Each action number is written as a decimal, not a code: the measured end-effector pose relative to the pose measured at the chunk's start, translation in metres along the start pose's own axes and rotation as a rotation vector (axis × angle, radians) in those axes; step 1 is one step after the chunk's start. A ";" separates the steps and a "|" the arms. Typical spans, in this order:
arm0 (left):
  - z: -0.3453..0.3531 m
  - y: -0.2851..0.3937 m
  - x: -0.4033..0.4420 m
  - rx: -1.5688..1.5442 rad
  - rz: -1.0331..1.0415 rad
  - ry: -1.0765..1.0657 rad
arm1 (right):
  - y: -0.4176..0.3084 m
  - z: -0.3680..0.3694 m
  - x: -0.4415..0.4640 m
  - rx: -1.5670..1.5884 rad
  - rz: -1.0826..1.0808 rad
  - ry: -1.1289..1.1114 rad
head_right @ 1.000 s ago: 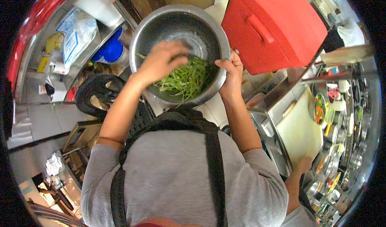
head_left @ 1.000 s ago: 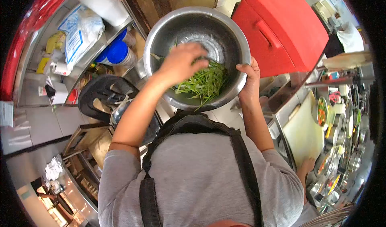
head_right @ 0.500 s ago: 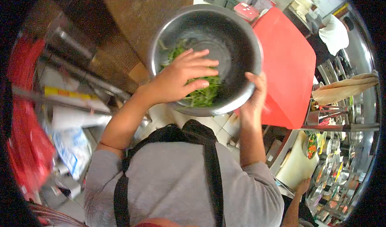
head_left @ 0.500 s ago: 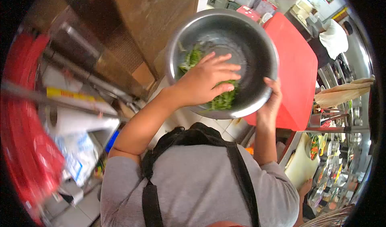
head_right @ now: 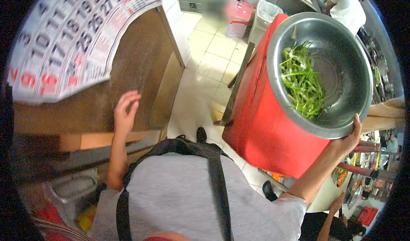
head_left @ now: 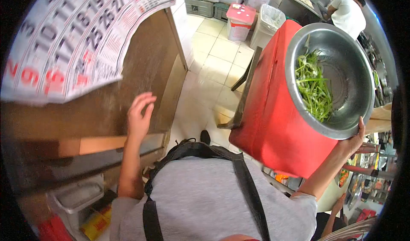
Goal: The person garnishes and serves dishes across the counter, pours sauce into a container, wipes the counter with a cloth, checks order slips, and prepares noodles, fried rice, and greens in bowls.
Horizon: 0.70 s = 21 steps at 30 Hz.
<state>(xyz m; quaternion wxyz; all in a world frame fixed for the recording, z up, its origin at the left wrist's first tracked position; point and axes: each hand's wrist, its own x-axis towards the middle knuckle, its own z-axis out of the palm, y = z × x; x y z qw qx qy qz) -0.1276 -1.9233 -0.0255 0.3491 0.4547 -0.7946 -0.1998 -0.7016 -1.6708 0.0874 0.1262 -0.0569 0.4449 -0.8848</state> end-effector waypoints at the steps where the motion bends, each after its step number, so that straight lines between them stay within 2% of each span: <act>1: 0.002 -0.013 0.007 -0.004 -0.053 -0.055 | 0.006 0.013 0.018 0.002 -0.003 0.009; 5: 0.022 -0.034 0.056 -0.005 -0.142 -0.234 | 0.021 0.061 0.094 -0.002 0.047 0.012; 8: 0.036 -0.048 0.129 0.017 -0.071 -0.336 | 0.046 0.098 0.135 -0.036 0.044 0.008; 10: 0.052 -0.063 0.184 0.036 0.032 -0.318 | 0.057 0.119 0.149 -0.064 0.046 0.015; 11: 0.062 -0.063 0.212 0.057 0.068 -0.298 | 0.063 0.123 0.153 -0.114 -0.030 0.041; 13: 0.085 -0.066 0.264 0.080 0.162 -0.229 | 0.070 0.134 0.172 -0.066 0.003 0.064; 16: 0.117 -0.059 0.339 -0.125 0.229 -0.240 | 0.086 0.156 0.186 -0.016 0.065 0.034; 17: 0.127 -0.054 0.359 -0.216 0.174 -0.283 | 0.089 0.162 0.193 -0.012 0.059 0.038; 21: 0.164 -0.053 0.426 -0.115 0.349 -0.262 | 0.085 0.180 0.208 0.022 -0.006 0.020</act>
